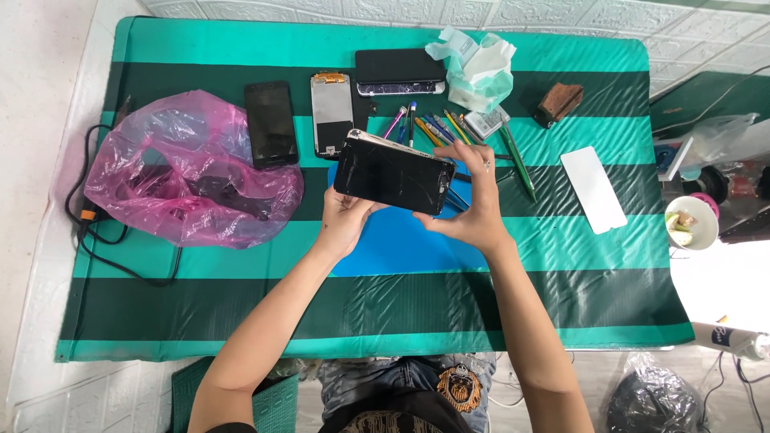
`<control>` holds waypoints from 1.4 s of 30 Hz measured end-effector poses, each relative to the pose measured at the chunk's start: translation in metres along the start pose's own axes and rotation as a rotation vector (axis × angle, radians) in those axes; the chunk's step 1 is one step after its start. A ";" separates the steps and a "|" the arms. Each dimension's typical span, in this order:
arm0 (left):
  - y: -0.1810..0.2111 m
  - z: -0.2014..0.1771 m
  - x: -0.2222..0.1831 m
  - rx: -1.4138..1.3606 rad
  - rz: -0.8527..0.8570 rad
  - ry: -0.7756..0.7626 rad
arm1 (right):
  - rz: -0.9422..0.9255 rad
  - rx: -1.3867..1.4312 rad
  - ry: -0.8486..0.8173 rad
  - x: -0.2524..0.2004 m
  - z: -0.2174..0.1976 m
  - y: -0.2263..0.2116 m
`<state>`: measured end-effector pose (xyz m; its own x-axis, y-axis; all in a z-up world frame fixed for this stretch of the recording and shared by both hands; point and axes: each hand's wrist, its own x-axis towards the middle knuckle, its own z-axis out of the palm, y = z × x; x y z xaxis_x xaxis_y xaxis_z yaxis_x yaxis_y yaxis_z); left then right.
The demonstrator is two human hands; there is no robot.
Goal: Assembling internal smartphone components and securing them with a screwdriver on a repair bench.
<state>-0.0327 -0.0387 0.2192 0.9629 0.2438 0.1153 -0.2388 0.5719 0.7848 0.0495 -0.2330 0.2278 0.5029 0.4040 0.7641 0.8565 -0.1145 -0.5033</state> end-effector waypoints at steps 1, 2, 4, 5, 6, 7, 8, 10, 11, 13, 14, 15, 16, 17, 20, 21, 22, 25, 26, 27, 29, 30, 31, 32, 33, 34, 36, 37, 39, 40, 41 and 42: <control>0.001 0.001 0.000 0.001 -0.002 0.001 | 0.002 0.001 0.000 0.000 0.000 -0.001; 0.002 0.002 -0.001 0.003 -0.001 -0.002 | 0.005 0.008 -0.009 0.001 -0.001 -0.003; 0.002 0.001 0.001 0.008 -0.001 -0.006 | 0.007 0.016 -0.017 -0.001 -0.001 -0.002; 0.002 -0.001 0.003 0.028 -0.002 -0.026 | 0.010 -0.009 -0.039 -0.003 -0.001 0.001; 0.001 -0.003 0.005 0.048 -0.004 -0.046 | 0.012 -0.034 -0.061 -0.005 -0.001 0.005; 0.005 0.000 0.003 0.047 -0.005 -0.045 | 0.013 -0.033 -0.061 -0.005 0.000 0.004; 0.008 0.003 0.001 0.085 -0.011 -0.031 | 0.021 -0.050 -0.071 -0.004 0.000 0.004; 0.002 -0.003 0.001 0.125 -0.019 -0.020 | 0.031 -0.067 -0.078 -0.002 -0.001 0.001; -0.008 -0.013 0.002 0.177 -0.024 -0.011 | 0.061 -0.044 -0.097 -0.001 -0.001 -0.002; -0.021 -0.025 0.003 0.230 -0.030 -0.002 | 0.093 -0.020 -0.116 0.000 -0.002 -0.004; -0.024 -0.027 0.003 0.240 -0.035 -0.002 | 0.101 -0.022 -0.126 0.000 -0.002 -0.004; -0.026 -0.030 0.004 0.251 -0.040 -0.004 | 0.110 -0.023 -0.134 0.000 -0.001 -0.004; -0.032 -0.035 0.005 0.254 -0.041 -0.005 | 0.111 -0.022 -0.132 0.000 -0.001 -0.005; -0.038 -0.040 0.006 0.223 -0.044 -0.003 | 0.098 -0.028 -0.132 0.001 -0.001 -0.005; -0.053 -0.053 0.006 0.178 -0.054 0.013 | 0.080 -0.036 -0.133 0.001 -0.001 -0.006; -0.058 -0.057 0.006 0.164 -0.060 0.025 | 0.072 -0.041 -0.131 0.001 0.000 -0.006; -0.056 -0.055 0.006 0.165 -0.059 0.028 | 0.072 -0.039 -0.132 -0.001 0.001 -0.004; -0.052 -0.050 0.006 0.160 -0.081 0.040 | 0.081 -0.045 -0.127 -0.004 0.002 -0.001; -0.051 -0.049 0.006 0.153 -0.085 0.051 | 0.062 -0.040 -0.114 -0.003 0.003 -0.001; -0.051 -0.048 0.006 0.146 -0.095 0.057 | 0.049 -0.041 -0.098 -0.003 0.002 -0.002; -0.042 -0.033 0.006 0.102 -0.079 0.086 | 0.071 -0.034 -0.070 -0.003 0.002 -0.004; -0.039 -0.026 0.006 0.058 -0.055 0.124 | 0.085 -0.021 -0.046 -0.002 0.001 -0.005; -0.050 -0.037 0.007 0.055 -0.067 0.111 | 0.094 -0.033 -0.039 -0.001 -0.002 -0.004; -0.061 -0.049 0.008 0.057 -0.065 0.145 | 0.073 -0.022 0.000 0.000 -0.005 -0.003; -0.073 -0.060 0.010 0.057 -0.061 0.179 | 0.047 -0.011 0.039 0.002 -0.007 -0.001; -0.061 -0.047 0.008 0.054 -0.070 0.166 | 0.053 -0.025 0.046 0.003 -0.015 0.001; -0.035 -0.024 0.005 0.103 -0.057 0.185 | 0.081 -0.104 0.126 0.006 -0.029 0.003; -0.040 -0.029 0.005 0.100 -0.063 0.174 | 0.083 -0.115 0.131 0.004 -0.037 0.008; -0.046 -0.042 0.005 0.182 -0.114 0.141 | 0.247 -0.301 0.157 -0.002 -0.054 0.017; -0.046 -0.040 0.005 0.184 -0.122 0.127 | 0.254 -0.311 0.168 -0.009 -0.062 0.029; -0.047 -0.038 0.004 0.215 -0.121 0.141 | 0.285 -0.403 0.215 -0.015 -0.071 0.041; -0.047 -0.036 0.003 0.247 -0.119 0.155 | 0.315 -0.495 0.262 -0.021 -0.079 0.052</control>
<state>-0.0230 -0.0367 0.1607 0.9473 0.3135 -0.0653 -0.0696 0.4007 0.9136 0.0930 -0.3191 0.2174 0.6975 0.0550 0.7145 0.5836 -0.6222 -0.5218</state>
